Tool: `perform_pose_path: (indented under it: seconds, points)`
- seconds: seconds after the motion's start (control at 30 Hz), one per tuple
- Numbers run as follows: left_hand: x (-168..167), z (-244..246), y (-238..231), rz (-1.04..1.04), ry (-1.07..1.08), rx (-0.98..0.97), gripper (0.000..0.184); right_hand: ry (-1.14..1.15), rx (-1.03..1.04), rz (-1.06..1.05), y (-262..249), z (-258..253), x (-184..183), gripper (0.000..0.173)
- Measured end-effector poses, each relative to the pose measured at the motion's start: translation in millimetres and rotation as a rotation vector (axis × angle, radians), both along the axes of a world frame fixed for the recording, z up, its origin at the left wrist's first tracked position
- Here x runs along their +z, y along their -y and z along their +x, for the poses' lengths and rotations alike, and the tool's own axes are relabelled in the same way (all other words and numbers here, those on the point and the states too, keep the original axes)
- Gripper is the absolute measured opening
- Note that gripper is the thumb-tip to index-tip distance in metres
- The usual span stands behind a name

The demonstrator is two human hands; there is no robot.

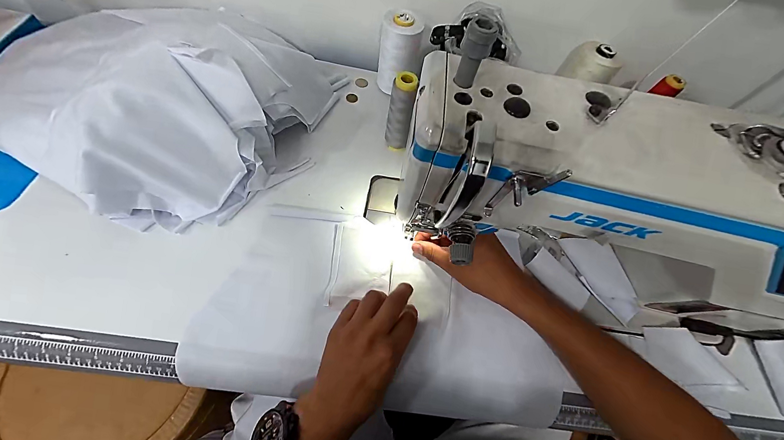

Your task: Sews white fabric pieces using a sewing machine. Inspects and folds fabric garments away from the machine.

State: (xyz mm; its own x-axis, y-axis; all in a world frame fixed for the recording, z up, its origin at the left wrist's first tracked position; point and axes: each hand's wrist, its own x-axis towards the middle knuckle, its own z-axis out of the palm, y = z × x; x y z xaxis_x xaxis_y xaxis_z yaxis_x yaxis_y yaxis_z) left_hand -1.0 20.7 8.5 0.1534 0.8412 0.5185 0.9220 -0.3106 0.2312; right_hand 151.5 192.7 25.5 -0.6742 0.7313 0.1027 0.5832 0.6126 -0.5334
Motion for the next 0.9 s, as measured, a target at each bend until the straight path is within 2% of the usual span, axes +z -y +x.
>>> perform_pose_path:
  seconds: [0.27, 0.47, 0.9]
  points:
    - [-3.3, 4.9, 22.9, -0.033, -0.008, -0.092, 0.027, -0.124, -0.003, 0.058, 29.8, 22.7, 2.3, 0.012]
    - [-2.4, 3.0, 16.7, -0.029, -0.008, -0.066, 0.027, -0.036, -0.060, 0.125, 22.3, 14.2, -4.4, 0.018]
    - [-3.7, 3.8, 12.3, -0.022, -0.029, -0.039, 0.027, -0.065, -0.086, 0.174, 20.1, 10.8, -6.9, 0.016]
